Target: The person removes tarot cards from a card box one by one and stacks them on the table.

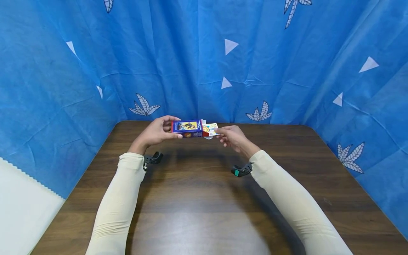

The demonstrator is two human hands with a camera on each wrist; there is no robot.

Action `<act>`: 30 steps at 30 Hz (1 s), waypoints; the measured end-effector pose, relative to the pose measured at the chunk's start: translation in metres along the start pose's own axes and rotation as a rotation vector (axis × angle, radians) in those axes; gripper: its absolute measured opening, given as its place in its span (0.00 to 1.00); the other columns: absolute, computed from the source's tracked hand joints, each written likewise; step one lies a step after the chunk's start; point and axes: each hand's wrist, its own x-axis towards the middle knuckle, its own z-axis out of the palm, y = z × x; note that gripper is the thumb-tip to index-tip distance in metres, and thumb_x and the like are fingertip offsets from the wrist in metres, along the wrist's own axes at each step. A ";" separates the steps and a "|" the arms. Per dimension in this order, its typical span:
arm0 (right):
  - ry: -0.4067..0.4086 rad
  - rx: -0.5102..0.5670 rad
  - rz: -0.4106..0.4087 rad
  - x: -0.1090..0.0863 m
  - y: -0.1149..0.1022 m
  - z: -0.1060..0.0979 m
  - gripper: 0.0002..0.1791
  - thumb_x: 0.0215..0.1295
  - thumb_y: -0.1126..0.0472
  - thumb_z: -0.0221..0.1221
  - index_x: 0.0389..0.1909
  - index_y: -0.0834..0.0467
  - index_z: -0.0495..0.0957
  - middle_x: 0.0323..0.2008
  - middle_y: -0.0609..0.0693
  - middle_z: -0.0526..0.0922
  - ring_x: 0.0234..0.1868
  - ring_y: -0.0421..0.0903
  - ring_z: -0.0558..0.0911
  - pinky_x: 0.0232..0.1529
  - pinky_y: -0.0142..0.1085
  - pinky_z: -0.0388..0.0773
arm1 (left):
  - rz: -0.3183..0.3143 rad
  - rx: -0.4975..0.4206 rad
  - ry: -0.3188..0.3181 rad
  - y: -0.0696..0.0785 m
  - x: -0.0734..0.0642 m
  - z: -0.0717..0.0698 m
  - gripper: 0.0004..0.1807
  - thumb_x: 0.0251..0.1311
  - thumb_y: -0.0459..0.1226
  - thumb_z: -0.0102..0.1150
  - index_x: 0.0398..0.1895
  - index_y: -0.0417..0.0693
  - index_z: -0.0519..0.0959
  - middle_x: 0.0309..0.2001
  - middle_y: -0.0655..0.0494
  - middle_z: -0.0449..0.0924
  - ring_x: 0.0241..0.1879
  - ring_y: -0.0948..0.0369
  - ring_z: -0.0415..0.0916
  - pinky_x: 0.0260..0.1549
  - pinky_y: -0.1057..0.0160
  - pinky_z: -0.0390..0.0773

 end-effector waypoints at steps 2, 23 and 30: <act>-0.018 0.020 -0.007 0.000 0.001 -0.001 0.18 0.70 0.55 0.58 0.51 0.66 0.77 0.27 0.47 0.79 0.19 0.36 0.72 0.17 0.24 0.70 | 0.000 -0.003 -0.008 0.000 0.000 0.002 0.42 0.47 0.49 0.77 0.65 0.48 0.68 0.59 0.42 0.76 0.57 0.48 0.78 0.54 0.51 0.81; 0.152 0.090 -0.119 -0.004 0.009 -0.027 0.20 0.74 0.55 0.54 0.61 0.60 0.72 0.34 0.47 0.75 0.22 0.34 0.72 0.17 0.23 0.67 | 0.005 -0.018 0.002 -0.001 0.001 0.004 0.42 0.48 0.48 0.77 0.66 0.47 0.68 0.59 0.42 0.76 0.58 0.47 0.78 0.53 0.52 0.81; 0.207 0.033 -0.133 -0.009 0.012 -0.063 0.22 0.77 0.54 0.48 0.67 0.54 0.70 0.36 0.47 0.74 0.25 0.36 0.68 0.19 0.26 0.67 | 0.027 -0.028 0.015 -0.002 0.000 0.006 0.40 0.50 0.45 0.76 0.66 0.46 0.69 0.60 0.40 0.77 0.58 0.47 0.78 0.52 0.54 0.82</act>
